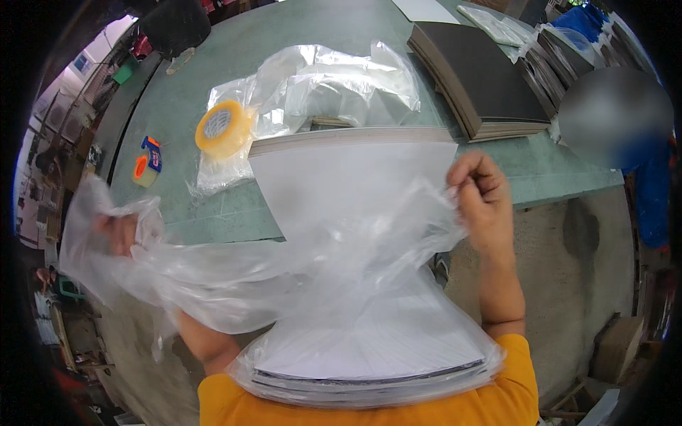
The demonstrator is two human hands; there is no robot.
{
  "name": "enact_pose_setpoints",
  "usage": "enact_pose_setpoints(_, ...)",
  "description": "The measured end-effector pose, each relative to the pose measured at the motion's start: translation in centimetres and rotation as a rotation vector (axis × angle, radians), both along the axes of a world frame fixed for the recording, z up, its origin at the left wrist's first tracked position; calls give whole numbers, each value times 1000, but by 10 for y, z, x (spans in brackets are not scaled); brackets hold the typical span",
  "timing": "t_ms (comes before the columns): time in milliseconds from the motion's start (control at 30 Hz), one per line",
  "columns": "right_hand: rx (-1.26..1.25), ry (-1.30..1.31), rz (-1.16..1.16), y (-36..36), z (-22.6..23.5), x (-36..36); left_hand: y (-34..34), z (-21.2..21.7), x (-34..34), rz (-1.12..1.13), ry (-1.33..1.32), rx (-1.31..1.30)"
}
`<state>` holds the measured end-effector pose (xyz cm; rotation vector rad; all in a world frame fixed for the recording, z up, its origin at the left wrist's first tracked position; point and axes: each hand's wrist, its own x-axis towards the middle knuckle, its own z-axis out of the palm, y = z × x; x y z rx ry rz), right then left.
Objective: The person places a booklet inside a clear plastic sleeve and then places it into a larger stack of similar booklets on a workbench.
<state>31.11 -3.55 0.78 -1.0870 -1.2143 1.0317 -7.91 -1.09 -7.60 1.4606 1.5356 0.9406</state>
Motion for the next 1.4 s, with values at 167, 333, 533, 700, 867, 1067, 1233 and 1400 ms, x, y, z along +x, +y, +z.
enact_pose_setpoints(167, -123, -47, 110, 2, -23, 1, -46, -42, -49, 471, 57, 187)
enact_pose_setpoints(333, -30, -126, 241, 10, -11, -31, -33, 82, 31, -63, 754, 84)
enact_pose_setpoints(533, 64, -183, 352, 8, 15, -52, -45, 104, 130, -890, 1091, 215)
enact_pose_setpoints(700, 244, -404, -6, 4, 27, -7, -9, 30, 143, -1176, 1281, -45)
enact_pose_setpoints(867, 699, -638, -323, -3, 40, -2, -6, 47, 131, -1097, 702, 216)
enact_pose_setpoints(1067, 541, -862, 621, 7, 5, -26, -13, 125, 144, -946, 538, -88)
enact_pose_setpoints(1233, -2, -96, 955, -18, -18, -22, 15, 84, 86, -979, -364, -62)
enact_pose_setpoints(1400, 72, -64, 1416, 2, -10, -28, 22, 105, 111, -1586, -329, -342)
